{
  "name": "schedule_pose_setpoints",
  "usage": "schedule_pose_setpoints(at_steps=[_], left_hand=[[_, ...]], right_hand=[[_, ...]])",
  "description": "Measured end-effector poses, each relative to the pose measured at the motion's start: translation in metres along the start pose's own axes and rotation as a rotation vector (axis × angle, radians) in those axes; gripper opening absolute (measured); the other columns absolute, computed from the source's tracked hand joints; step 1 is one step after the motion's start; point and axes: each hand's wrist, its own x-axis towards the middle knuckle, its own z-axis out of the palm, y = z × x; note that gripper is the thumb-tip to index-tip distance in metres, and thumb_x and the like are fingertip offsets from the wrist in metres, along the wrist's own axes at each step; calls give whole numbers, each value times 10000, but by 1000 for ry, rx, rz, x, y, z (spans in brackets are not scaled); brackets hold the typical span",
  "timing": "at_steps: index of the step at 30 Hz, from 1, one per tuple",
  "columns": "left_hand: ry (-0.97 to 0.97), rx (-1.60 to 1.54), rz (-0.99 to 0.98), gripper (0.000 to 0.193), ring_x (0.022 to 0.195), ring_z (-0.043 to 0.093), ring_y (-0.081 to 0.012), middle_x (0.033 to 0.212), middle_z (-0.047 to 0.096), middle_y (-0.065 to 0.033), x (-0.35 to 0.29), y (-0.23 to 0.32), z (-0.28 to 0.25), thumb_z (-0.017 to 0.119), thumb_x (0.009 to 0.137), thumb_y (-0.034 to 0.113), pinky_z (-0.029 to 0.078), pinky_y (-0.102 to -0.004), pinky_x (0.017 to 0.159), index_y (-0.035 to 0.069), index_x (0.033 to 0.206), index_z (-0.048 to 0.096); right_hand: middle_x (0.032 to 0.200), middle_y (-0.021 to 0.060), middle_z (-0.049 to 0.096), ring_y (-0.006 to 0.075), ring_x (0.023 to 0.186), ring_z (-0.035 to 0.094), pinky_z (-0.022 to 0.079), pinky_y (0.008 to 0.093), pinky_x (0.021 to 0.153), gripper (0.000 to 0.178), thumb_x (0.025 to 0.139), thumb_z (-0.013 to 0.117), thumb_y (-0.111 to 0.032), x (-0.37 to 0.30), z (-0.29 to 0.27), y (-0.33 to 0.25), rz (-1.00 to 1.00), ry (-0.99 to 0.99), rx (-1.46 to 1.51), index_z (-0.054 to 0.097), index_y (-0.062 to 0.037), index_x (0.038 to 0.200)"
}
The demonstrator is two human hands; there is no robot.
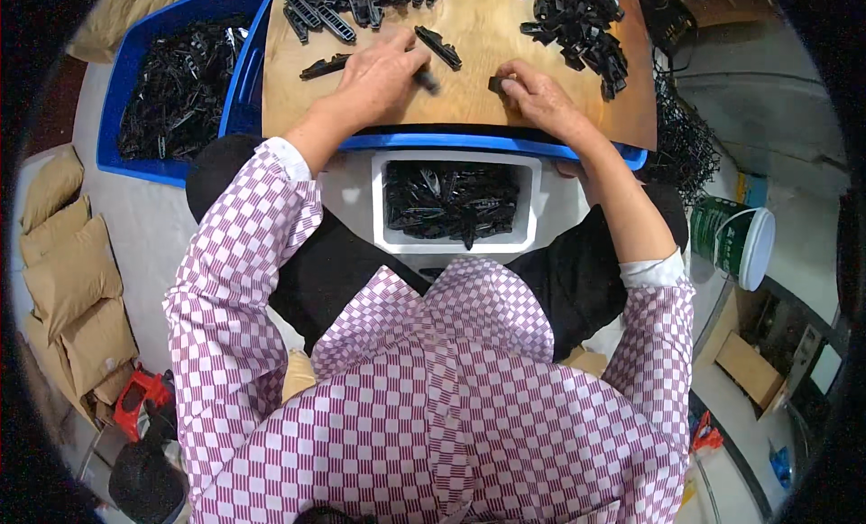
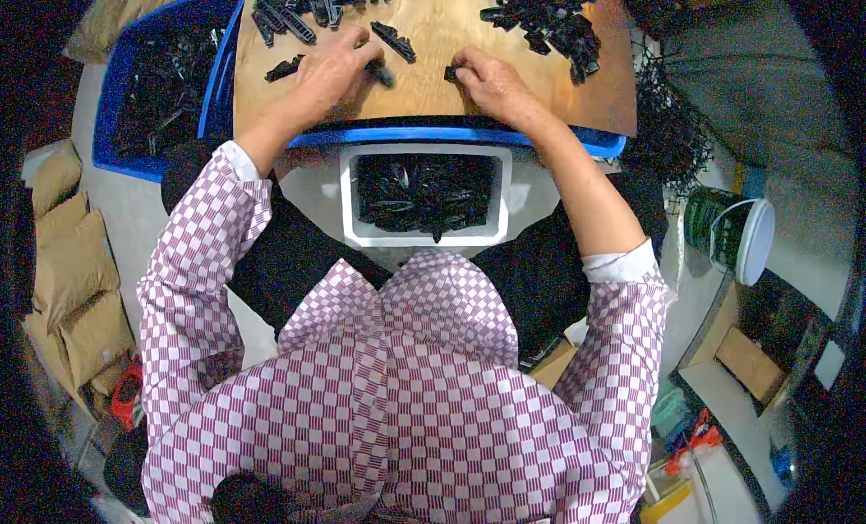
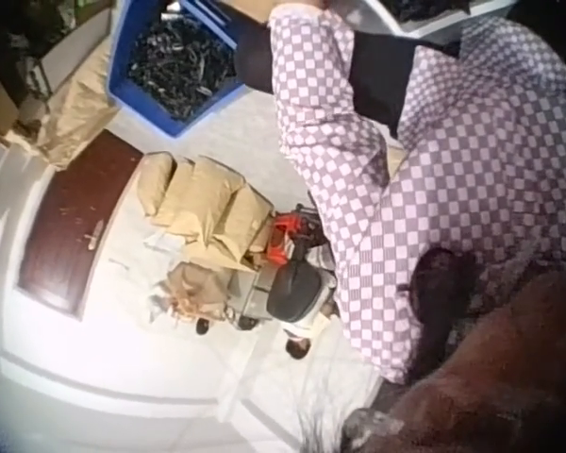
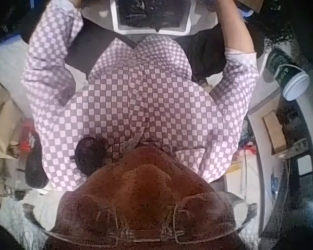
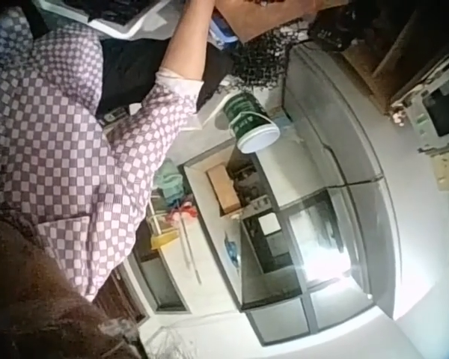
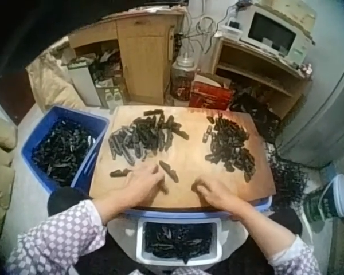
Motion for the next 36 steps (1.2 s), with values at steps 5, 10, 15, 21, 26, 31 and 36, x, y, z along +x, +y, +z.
schedule_pose_setpoints(at_steps=[5, 10, 15, 21, 26, 31, 36], left_hand=[[-92, -113, -38, 185, 870, 640, -353, 981, 583, -120, 10, 26, 8, 651, 813, 77, 520, -454, 749, 97, 992, 605], [-55, -238, -39, 182, 858, 641, -345, 964, 585, -106, 13, 30, 9, 683, 807, 115, 528, -441, 726, 80, 958, 588], [-93, -170, -59, 170, 867, 639, -343, 952, 591, -106, 9, 21, 8, 683, 813, 126, 528, -444, 736, 78, 950, 594], [-76, -251, -28, 181, 862, 620, -357, 916, 586, -125, 9, 19, 11, 688, 794, 101, 502, -450, 720, 52, 935, 585], [-117, -261, 38, 183, 871, 633, -332, 935, 606, -106, 13, 18, 5, 685, 792, 95, 519, -430, 749, 72, 965, 630], [-115, -299, 50, 196, 863, 629, -340, 929, 604, -111, 13, 14, 3, 690, 778, 90, 515, -427, 745, 56, 962, 633], [-116, -246, 6, 218, 896, 625, -341, 950, 605, -125, 18, 17, 0, 687, 789, 112, 520, -427, 754, 50, 989, 625]], right_hand=[[875, 133, 608, 324, 818, 622, 495, 401, 702, 174, 914, 602, -166, -12, -13, -19, -178, 52, -402, 597, -49, 1043], [877, 139, 583, 342, 819, 610, 490, 424, 685, 197, 869, 655, -190, -14, -14, -25, -298, 134, -530, 595, -41, 983], [859, 143, 607, 342, 823, 623, 494, 430, 683, 195, 859, 671, -199, -8, -8, -42, -329, 128, -345, 590, -47, 951], [777, 165, 630, 360, 742, 628, 492, 437, 655, 168, 867, 659, -176, -11, -6, -46, -261, -8, -454, 576, -43, 926], [754, 187, 633, 387, 692, 629, 494, 465, 626, 201, 875, 655, -214, -11, 6, -43, -184, -8, -479, 555, -40, 888], [750, 173, 665, 390, 692, 655, 513, 478, 628, 245, 877, 634, -280, 8, 32, -48, -239, 149, -426, 559, -48, 878], [791, 163, 618, 366, 738, 621, 514, 448, 649, 203, 844, 649, -226, 24, -2, -37, -358, 111, -498, 563, -55, 912]])
